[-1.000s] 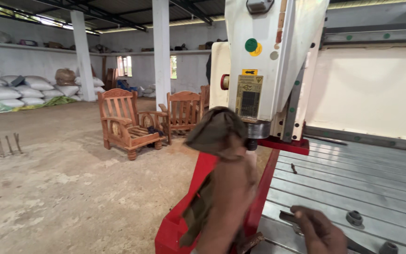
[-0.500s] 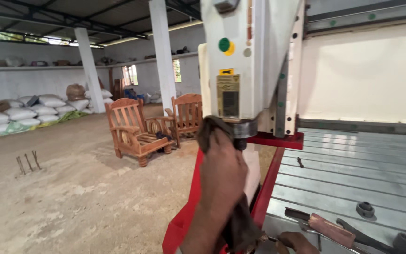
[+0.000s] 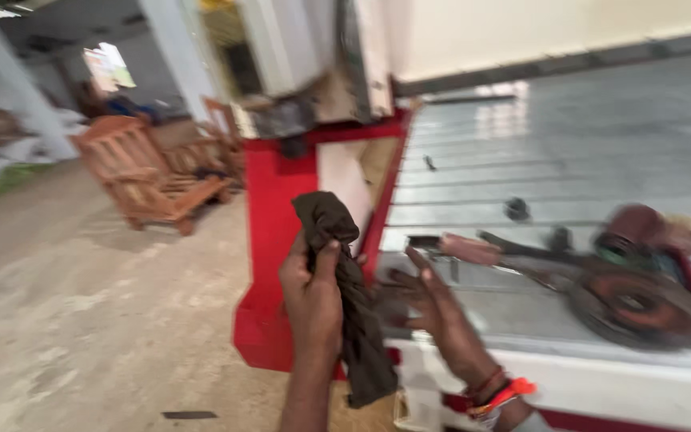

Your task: The person cleans a CNC machine by wiping various parts of the machinery with a cloth and handling small components.

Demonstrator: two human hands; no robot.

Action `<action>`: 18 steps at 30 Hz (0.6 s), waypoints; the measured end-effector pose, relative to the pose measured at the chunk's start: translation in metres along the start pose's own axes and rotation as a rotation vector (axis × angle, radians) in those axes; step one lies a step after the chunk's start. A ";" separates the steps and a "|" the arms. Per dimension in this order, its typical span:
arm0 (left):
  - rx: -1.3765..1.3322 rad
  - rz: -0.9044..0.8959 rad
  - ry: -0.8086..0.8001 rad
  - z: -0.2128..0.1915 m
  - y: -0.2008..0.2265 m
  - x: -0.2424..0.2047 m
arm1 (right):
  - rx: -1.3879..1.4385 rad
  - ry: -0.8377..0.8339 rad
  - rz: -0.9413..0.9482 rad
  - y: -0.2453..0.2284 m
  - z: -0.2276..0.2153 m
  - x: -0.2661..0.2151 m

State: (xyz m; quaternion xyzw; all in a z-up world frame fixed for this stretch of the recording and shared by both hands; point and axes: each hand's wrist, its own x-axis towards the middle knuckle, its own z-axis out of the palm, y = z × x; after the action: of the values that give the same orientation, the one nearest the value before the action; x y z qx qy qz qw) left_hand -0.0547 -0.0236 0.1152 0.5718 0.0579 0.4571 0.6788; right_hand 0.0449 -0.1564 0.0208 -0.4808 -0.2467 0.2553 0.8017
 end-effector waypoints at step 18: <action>0.777 0.143 -0.308 0.014 -0.050 -0.070 | -0.120 0.484 -0.612 -0.130 -0.058 -0.017</action>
State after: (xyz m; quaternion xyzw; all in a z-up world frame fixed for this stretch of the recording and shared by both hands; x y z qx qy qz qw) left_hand -0.0590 -0.0778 0.0472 0.8493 0.0839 0.3566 0.3802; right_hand 0.0912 -0.2577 0.1105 -0.4774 -0.1970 -0.1314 0.8462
